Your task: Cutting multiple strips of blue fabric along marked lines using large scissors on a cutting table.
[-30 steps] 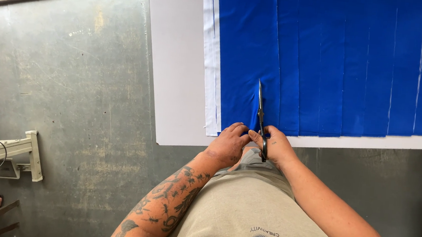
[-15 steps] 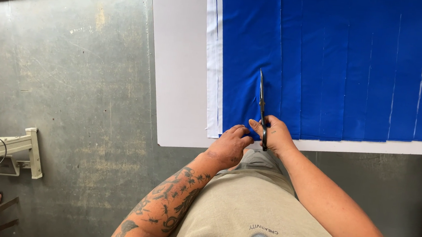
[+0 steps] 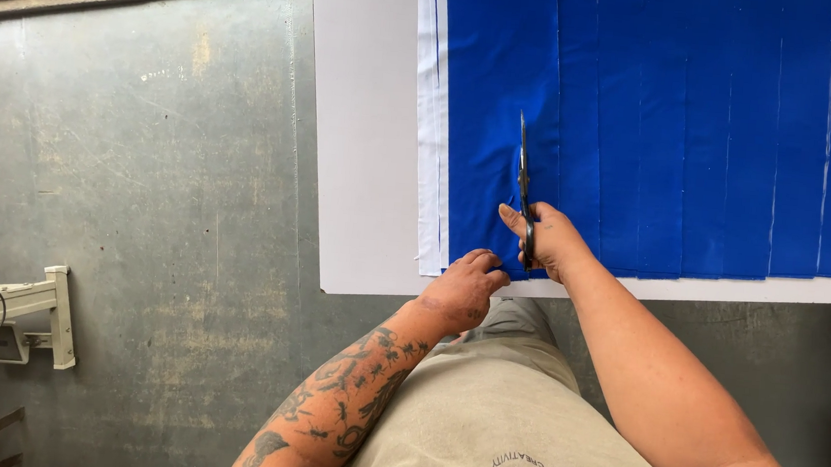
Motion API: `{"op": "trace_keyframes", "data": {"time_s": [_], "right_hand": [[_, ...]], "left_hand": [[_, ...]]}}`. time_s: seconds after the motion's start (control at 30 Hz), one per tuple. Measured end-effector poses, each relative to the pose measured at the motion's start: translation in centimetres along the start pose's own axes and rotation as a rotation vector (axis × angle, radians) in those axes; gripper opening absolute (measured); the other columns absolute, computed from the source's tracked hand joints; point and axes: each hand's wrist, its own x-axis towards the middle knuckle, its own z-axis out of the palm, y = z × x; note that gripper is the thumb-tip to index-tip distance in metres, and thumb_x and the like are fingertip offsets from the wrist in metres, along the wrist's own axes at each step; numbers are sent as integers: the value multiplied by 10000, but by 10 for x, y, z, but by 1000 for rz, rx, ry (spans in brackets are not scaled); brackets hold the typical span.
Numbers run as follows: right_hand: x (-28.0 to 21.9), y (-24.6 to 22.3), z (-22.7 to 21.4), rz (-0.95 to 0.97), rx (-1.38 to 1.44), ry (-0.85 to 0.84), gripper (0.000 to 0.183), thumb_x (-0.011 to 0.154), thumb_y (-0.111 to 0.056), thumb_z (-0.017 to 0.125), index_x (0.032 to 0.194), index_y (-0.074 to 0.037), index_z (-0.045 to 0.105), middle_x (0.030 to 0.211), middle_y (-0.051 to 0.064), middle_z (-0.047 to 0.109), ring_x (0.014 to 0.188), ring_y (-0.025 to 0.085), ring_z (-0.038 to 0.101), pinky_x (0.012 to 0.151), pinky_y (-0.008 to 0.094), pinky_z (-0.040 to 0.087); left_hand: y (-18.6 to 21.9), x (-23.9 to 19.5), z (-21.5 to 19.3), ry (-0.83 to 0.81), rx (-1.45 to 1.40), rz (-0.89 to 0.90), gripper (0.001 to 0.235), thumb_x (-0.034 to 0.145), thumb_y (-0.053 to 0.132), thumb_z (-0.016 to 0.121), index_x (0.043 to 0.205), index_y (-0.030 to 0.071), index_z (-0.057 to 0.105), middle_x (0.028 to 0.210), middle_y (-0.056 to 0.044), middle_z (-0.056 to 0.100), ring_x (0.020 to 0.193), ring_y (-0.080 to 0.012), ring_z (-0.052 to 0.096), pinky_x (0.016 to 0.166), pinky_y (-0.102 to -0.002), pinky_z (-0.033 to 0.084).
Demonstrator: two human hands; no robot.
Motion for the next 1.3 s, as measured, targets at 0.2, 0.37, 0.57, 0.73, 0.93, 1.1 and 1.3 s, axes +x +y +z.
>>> {"op": "trace_keyframes", "data": {"time_s": [0.2,0.37,0.57,0.73,0.93,1.1,1.3], "right_hand": [[11,17,1,-61,-10,10,634,884,-571,910,1069,-8,685,594,116,574,480,193,641,456,294,571],[-8,-19,-4,16,-26,-41,693,892,-586,884,1148,18,661,607,117,594,515,219,666,506,331,603],[0,-57,-4,59,-17,-66,765,909,-570,869,1257,59,610,647,114,603,537,207,676,536,315,602],[9,-70,-9,14,-103,-53,740,907,-605,849,1192,49,653,601,94,626,508,198,687,517,300,566],[16,-53,-9,-56,-6,-47,554,914,-444,885,1095,36,675,552,81,605,445,183,653,501,256,508],[22,-90,-13,45,-91,-97,658,897,-524,866,1166,43,668,585,109,645,510,213,701,524,285,537],[42,-119,-10,82,-181,-88,775,889,-619,844,1264,29,644,645,94,654,598,219,727,654,318,563]], "left_hand": [[-47,31,25,294,9,102,402,839,178,587,1209,248,726,1229,-64,669,1303,-306,590,1100,-436,519],[-105,78,-70,719,-54,-36,420,787,244,716,1206,211,715,1220,-116,662,1245,-347,641,1095,-460,513],[-115,110,-157,318,51,-445,694,939,474,692,1561,256,472,1661,-144,418,1623,-386,246,1327,-578,231],[-134,134,-161,232,122,-468,808,965,716,572,1633,313,365,1763,-113,238,1659,-364,71,1342,-576,91],[-144,141,-152,199,156,-429,942,914,850,515,1663,315,313,1784,-114,194,1665,-376,49,1343,-599,66],[-151,148,-156,122,164,-442,965,885,869,498,1675,358,283,1797,-73,152,1666,-347,35,1333,-601,39],[-156,149,-154,102,136,-437,990,855,874,537,1668,363,294,1796,-68,163,1665,-339,66,1331,-614,50]]}}
